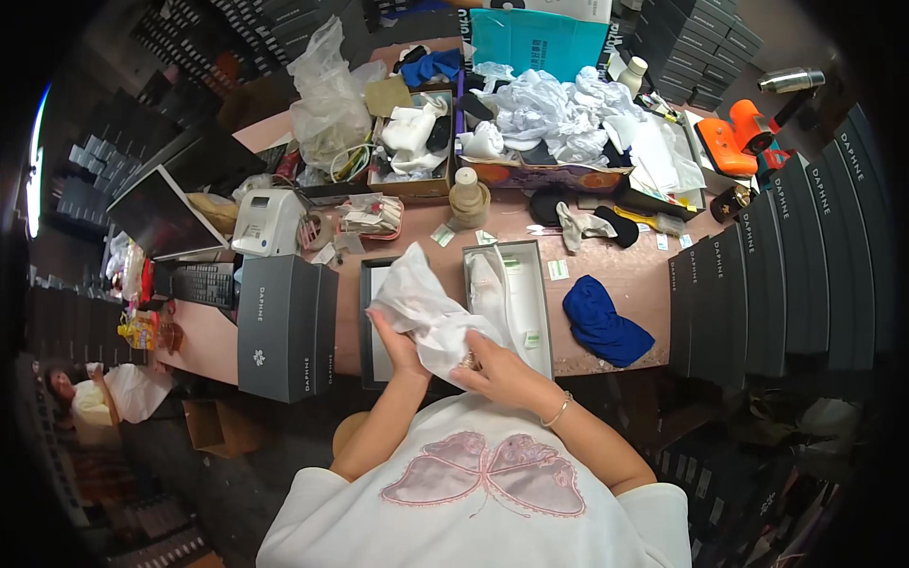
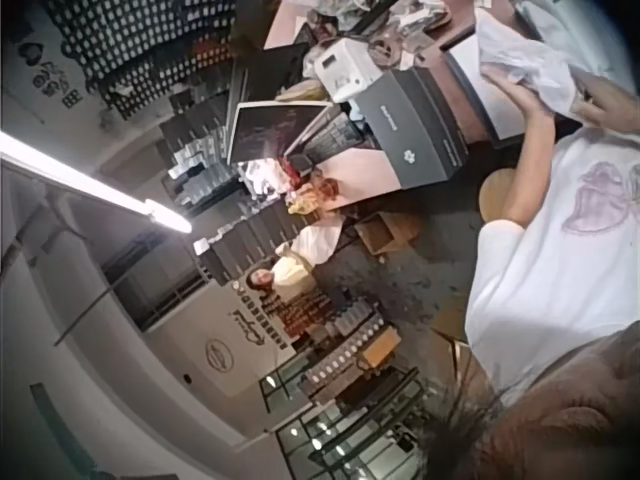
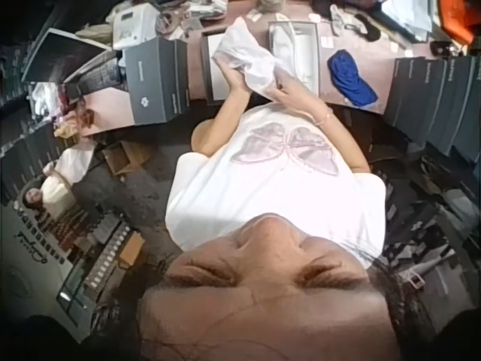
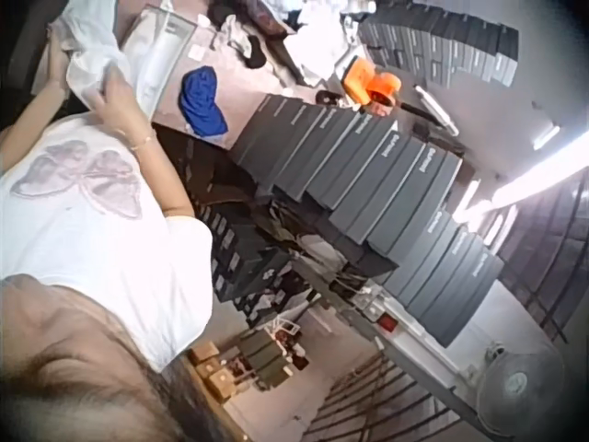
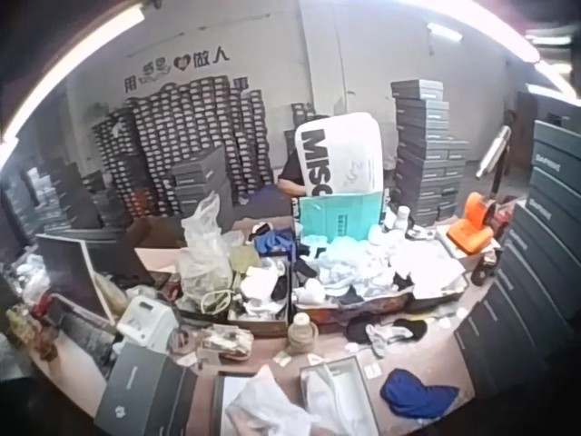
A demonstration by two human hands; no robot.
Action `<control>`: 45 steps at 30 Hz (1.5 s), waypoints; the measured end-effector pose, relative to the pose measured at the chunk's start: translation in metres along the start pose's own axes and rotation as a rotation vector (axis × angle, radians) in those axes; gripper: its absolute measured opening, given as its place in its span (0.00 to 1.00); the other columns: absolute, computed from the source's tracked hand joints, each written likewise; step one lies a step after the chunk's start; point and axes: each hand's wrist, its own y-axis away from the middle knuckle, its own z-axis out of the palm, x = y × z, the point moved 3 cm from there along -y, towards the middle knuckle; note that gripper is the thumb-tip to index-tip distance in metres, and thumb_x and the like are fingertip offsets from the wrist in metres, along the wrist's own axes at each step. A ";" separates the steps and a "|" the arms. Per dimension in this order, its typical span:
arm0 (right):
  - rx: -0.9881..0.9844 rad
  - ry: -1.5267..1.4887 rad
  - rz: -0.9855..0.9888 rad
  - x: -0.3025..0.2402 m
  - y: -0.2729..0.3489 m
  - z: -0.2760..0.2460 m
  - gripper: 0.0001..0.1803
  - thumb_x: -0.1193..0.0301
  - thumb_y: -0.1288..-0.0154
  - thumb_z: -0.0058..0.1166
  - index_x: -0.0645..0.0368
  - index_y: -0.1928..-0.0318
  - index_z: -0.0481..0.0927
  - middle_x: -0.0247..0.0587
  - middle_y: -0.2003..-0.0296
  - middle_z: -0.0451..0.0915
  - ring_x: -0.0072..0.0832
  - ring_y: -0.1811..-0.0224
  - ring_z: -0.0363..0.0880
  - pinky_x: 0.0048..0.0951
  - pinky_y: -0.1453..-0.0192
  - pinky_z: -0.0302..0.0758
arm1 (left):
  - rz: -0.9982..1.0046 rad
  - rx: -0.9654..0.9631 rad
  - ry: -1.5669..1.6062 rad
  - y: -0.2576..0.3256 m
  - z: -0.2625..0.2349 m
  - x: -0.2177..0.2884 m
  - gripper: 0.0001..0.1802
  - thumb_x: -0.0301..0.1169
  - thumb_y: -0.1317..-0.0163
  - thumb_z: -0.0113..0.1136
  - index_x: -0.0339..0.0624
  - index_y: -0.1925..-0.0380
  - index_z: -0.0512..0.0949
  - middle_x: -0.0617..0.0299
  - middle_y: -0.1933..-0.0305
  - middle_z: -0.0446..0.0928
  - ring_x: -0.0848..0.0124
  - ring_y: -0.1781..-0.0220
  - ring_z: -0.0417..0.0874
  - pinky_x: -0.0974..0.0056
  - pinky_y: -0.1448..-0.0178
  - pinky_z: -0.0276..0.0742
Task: Inspecting and packing pairs of high-heeled shoes into shoeboxes with protective tissue paper.
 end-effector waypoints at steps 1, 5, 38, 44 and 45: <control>-0.033 0.077 -0.075 -0.004 -0.006 0.002 0.36 0.52 0.41 0.60 0.68 0.43 0.66 0.62 0.55 0.74 0.52 0.55 0.77 0.40 0.53 0.74 | 0.029 0.013 -0.046 0.004 0.000 -0.005 0.43 0.69 0.36 0.35 0.46 0.36 0.63 0.59 0.35 0.66 0.61 0.36 0.69 0.56 0.34 0.65; 0.167 0.091 -0.324 0.001 -0.001 0.009 0.38 0.56 0.46 0.67 0.66 0.42 0.65 0.56 0.53 0.74 0.45 0.55 0.78 0.37 0.49 0.75 | 0.028 -0.145 0.048 0.015 0.016 0.012 0.38 0.64 0.33 0.37 0.44 0.37 0.64 0.60 0.38 0.69 0.62 0.38 0.71 0.58 0.34 0.65; 0.073 -0.429 -0.332 0.032 0.021 -0.005 0.34 0.68 0.41 0.64 0.61 0.38 0.62 0.43 0.40 0.67 0.30 0.39 0.70 0.31 0.37 0.68 | 0.749 -0.312 -0.438 0.002 0.112 0.113 0.19 0.43 0.28 0.47 0.39 0.66 0.77 0.63 0.64 0.77 0.74 0.60 0.75 0.67 0.50 0.71; 0.104 -0.442 -0.256 0.020 -0.006 0.002 0.26 0.72 0.31 0.48 0.63 0.35 0.61 0.49 0.38 0.68 0.33 0.37 0.69 0.30 0.35 0.66 | 0.566 -0.204 -0.155 0.004 0.147 0.114 0.18 0.48 0.30 0.49 0.44 0.61 0.73 0.66 0.60 0.74 0.74 0.57 0.74 0.68 0.51 0.71; 0.094 -0.394 -0.251 0.023 -0.008 0.000 0.26 0.71 0.31 0.48 0.63 0.35 0.61 0.50 0.39 0.69 0.33 0.37 0.69 0.30 0.35 0.65 | 0.582 -0.189 -0.174 0.005 0.149 0.114 0.19 0.49 0.30 0.50 0.44 0.60 0.73 0.65 0.58 0.73 0.74 0.55 0.74 0.68 0.49 0.72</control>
